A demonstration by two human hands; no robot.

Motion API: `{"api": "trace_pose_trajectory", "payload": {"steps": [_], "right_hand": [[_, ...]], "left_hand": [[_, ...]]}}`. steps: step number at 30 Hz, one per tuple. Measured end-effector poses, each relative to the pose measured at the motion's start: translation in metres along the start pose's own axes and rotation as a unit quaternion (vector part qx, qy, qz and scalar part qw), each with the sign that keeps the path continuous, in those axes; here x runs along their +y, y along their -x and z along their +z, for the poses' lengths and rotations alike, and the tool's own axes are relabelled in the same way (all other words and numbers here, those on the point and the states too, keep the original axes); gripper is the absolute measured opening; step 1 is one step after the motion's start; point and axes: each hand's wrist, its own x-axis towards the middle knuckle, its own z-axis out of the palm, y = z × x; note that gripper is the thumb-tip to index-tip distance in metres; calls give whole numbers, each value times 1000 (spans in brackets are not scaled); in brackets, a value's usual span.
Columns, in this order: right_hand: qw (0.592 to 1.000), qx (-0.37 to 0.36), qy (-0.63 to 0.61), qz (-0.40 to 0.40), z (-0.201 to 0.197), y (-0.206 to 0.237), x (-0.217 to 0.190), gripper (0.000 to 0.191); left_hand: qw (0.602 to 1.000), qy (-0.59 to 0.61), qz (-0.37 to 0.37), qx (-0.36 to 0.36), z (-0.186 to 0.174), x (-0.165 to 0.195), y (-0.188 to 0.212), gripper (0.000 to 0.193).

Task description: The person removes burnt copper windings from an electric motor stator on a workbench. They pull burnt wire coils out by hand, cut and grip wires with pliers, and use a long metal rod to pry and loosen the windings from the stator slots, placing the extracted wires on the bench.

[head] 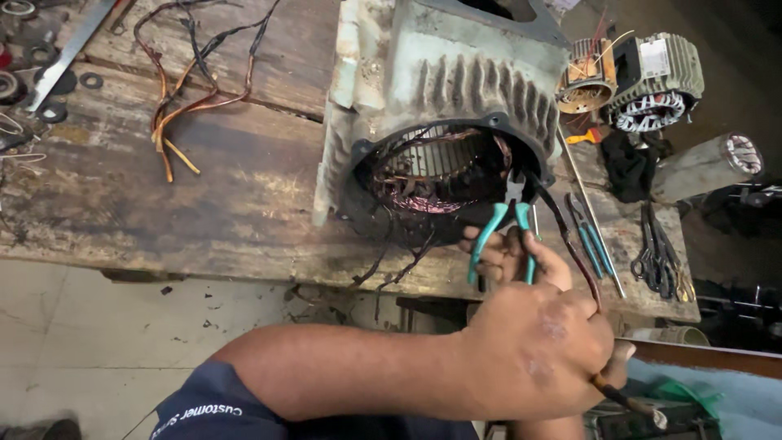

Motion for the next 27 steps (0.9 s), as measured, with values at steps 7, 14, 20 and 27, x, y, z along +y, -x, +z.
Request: {"api": "trace_pose_trajectory", "payload": {"steps": [7,14,20,27], "right_hand": [[998,-18,48,34,-5,-20,-26,49],[996,-81,-6,-42,-15,-40,-6,29],[976,-159,-116,-88,-31,-67,21,36],[958,-129,-228,-118,-26,-81,45,39]], "left_hand": [[996,82,16,-18,-48,-4,4,32],[997,28,-56,-44,-53,-2,13,34],[996,0,-45,-81,-40,3,15,31],[988,-36,-78,-128,-32,13,19,28]]}}
